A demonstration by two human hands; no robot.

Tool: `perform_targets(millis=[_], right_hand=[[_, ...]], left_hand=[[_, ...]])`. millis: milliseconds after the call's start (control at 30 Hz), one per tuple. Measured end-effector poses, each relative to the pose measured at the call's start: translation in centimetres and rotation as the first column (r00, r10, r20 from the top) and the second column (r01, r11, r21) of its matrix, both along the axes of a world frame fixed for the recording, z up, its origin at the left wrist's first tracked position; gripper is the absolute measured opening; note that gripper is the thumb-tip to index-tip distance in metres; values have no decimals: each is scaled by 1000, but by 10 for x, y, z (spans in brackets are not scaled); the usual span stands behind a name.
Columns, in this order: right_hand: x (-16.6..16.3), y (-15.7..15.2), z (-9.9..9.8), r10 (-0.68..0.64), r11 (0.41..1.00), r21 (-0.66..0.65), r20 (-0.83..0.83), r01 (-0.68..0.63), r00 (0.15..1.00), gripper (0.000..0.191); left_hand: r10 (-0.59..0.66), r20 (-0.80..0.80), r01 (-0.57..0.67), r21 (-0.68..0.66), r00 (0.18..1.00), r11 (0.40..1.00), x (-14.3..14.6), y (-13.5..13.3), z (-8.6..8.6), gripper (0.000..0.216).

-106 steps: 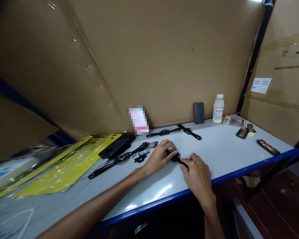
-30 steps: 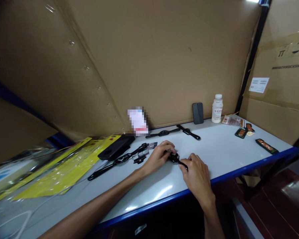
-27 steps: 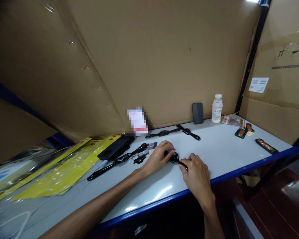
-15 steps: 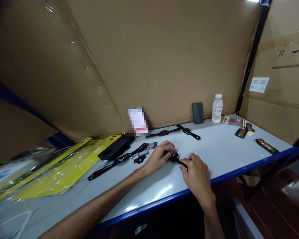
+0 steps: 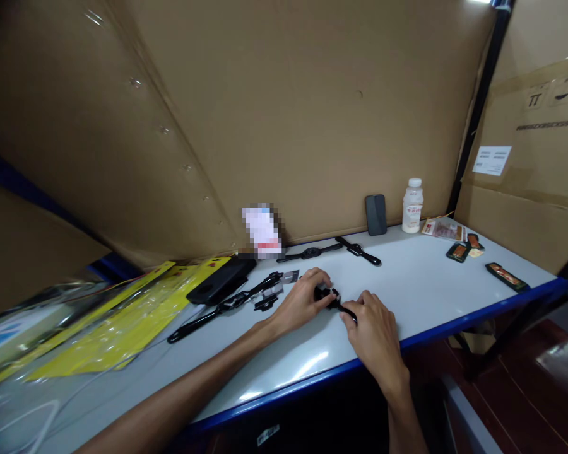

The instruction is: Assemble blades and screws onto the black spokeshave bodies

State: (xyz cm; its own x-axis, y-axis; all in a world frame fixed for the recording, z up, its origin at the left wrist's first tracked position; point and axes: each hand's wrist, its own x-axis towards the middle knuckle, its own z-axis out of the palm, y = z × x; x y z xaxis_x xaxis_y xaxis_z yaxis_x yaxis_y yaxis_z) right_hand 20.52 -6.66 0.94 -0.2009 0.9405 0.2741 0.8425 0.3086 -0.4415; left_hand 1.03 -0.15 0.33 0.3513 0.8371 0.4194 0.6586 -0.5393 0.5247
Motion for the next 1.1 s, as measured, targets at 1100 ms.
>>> perform_targets(millis=[1100], right_hand=[[1,1,-6,1,1000,31,-4,0,1000,22]], left_hand=[[40,-51,-40,-3,998,999,2,-3,6,6]])
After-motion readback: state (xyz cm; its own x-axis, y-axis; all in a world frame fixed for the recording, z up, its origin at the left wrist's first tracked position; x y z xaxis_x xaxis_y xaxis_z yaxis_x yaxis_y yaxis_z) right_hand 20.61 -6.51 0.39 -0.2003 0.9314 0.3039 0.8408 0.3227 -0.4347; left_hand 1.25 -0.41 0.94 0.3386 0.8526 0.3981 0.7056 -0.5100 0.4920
